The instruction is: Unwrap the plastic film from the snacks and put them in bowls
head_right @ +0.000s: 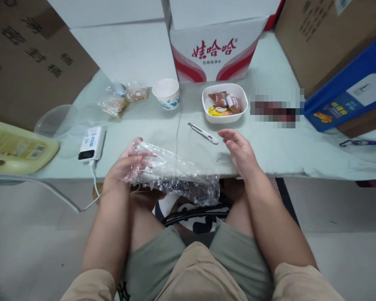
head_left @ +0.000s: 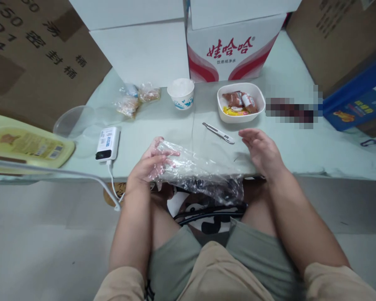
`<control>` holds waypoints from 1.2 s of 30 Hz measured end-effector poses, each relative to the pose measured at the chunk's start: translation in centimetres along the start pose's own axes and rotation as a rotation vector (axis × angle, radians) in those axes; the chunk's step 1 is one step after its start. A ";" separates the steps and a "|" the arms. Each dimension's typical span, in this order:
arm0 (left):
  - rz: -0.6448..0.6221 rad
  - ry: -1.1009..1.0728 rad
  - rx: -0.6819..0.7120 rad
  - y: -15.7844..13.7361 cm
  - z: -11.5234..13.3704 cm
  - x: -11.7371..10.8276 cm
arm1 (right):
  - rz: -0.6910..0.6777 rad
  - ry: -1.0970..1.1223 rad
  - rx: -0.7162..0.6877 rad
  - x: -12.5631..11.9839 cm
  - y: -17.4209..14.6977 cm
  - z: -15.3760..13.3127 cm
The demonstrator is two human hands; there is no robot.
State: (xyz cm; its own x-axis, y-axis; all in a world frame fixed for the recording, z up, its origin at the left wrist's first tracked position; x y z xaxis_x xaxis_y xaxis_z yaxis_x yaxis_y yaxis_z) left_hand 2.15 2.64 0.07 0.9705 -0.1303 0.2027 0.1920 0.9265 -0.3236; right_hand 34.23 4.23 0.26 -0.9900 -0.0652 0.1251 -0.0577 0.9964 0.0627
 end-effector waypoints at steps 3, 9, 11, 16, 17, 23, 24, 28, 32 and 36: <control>-0.112 0.032 -0.065 0.0 -1.0 1.8 | -0.365 0.060 0.100 5.7 -1.2 0.4; -0.252 0.163 -0.149 0.3 -2.4 3.3 | -0.781 -0.096 0.399 12.8 -5.4 3.4; -0.260 0.239 -0.186 0.6 -3.0 2.8 | -0.737 -0.151 0.387 12.4 -5.0 3.9; -0.129 0.319 -0.118 1.6 -2.6 0.9 | -0.634 -0.231 0.332 9.9 -3.9 3.9; -0.078 0.314 -0.081 1.8 -2.1 0.5 | -0.722 -0.230 0.339 10.0 -4.4 3.8; -0.197 0.359 -0.113 1.4 -2.2 2.9 | -0.776 -0.085 0.452 9.5 -5.3 4.1; -0.231 0.364 -0.125 1.4 -2.4 3.5 | -0.704 -0.062 0.457 9.6 -4.9 4.4; -0.243 0.363 -0.127 1.4 -2.3 3.9 | -0.732 -0.059 0.495 12.7 -5.5 5.4; -0.222 0.379 -0.174 1.1 -2.4 1.5 | -0.629 -0.057 0.465 12.8 -4.8 4.8; -0.043 0.092 0.025 1.7 -0.8 -0.6 | -0.468 -0.003 0.352 11.0 -3.6 3.7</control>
State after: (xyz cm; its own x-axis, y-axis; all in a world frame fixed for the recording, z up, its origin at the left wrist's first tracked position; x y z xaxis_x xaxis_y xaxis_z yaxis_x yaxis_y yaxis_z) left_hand 2.02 4.04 -1.30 0.9709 -0.2012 0.1302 0.2315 0.9278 -0.2925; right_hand 23.10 0.14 -2.27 -0.8492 -0.5032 0.1600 -0.5277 0.8200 -0.2219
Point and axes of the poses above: each hand's wrist, its own y-axis towards the middle knuckle, its own x-axis out of the palm, z = x × y, the point moved 10 cm from there along y, towards the middle knuckle, and after that the axes turned 4 degrees about y, right-handed, at the moved point
